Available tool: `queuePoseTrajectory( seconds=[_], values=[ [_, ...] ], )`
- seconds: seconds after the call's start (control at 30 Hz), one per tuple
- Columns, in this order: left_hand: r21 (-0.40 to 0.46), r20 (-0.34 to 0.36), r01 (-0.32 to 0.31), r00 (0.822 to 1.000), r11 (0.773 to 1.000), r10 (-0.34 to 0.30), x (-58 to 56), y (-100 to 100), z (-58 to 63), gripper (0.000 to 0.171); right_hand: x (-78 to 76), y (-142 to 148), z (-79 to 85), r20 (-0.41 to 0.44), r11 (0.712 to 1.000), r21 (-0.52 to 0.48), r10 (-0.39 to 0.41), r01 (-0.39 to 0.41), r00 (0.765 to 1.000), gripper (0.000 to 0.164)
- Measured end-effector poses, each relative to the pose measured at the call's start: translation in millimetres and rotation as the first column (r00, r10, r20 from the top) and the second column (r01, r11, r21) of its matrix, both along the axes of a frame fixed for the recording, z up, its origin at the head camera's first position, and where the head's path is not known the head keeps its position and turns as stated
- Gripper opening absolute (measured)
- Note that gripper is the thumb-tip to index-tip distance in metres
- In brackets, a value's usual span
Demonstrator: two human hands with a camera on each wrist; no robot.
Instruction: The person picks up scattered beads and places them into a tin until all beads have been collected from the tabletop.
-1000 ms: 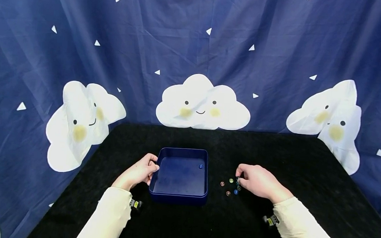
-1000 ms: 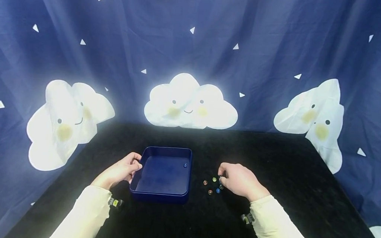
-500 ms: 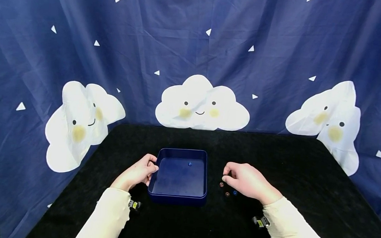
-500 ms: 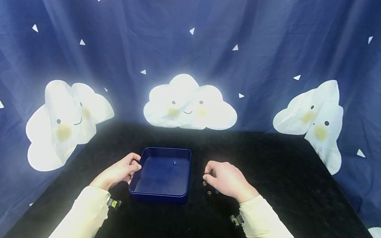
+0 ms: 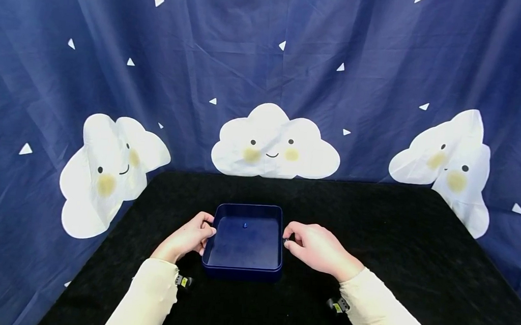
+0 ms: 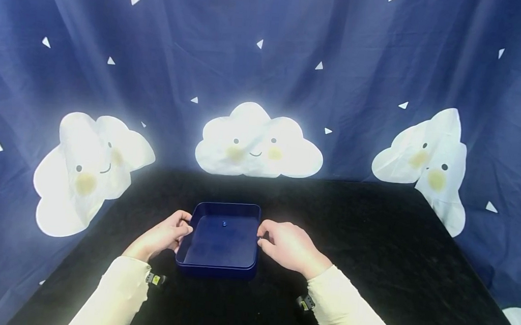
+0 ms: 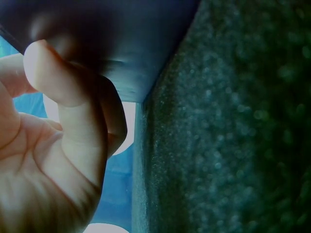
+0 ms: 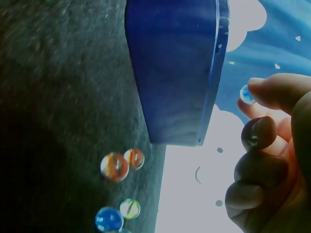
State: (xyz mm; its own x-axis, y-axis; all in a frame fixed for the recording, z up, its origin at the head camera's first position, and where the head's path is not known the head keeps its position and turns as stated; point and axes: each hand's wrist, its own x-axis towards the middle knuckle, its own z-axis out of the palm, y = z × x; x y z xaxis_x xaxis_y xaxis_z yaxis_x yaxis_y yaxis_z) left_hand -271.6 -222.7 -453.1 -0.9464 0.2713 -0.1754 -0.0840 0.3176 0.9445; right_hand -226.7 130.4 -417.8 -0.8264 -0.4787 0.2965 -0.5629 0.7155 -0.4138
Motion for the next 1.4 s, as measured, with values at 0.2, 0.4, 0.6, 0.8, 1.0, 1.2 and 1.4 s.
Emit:
queuePoseTrajectory(
  seconds=[0.2, 0.4, 0.6, 0.8, 1.0, 1.2, 1.4],
  values=[
    [0.004, 0.004, 0.0, 1.0, 1.0, 0.0, -1.5, 1, -2.1, 0.037, -2.2, -8, 0.3, -0.024, 1.0, 0.003, 0.0, 0.0, 1.0, 0.012],
    [0.007, 0.005, -0.004, 1.0, 1.0, 0.004, -0.1, 1, -2.5, 0.036, -3.5, -14, -0.9, -0.016, 0.999, 0.031, 0.012, -0.012, 1.0, 0.014],
    [-0.001, 0.001, -0.019, 1.0, 1.0, 0.019, 0.4, 0, -3.0, 0.036, -3.4, -14, -2.3, -0.012, 0.999, 0.046, 0.003, -0.002, 1.0, 0.015],
    [0.003, -0.002, -0.019, 1.0, 1.0, 0.019, 0.9, 0, -2.1, 0.035, -2.9, -8, -1.4, 0.005, 0.999, 0.04, -0.019, 0.019, 1.0, 0.015],
    [0.005, -0.004, -0.019, 1.0, 1.0, 0.019, 0.5, 0, -2.0, 0.034, -1.7, 1, -0.3, 0.026, 0.999, 0.031, -0.027, 0.026, 0.999, 0.014],
    [0.002, -0.009, -0.014, 1.0, 1.0, 0.014, 1.1, -1, -1.3, 0.035, 2.2, 12, -1.1, 0.1, 0.999, 0.013, -0.044, 0.043, 0.994, 0.013],
    [0.004, -0.007, 0.002, 1.0, 1.0, -0.002, 2.7, -1, 0.8, 0.039, 3.0, 29, -6.4, 0.1, 0.997, 0.028, -0.081, 0.079, 0.992, 0.012]
  ],
)
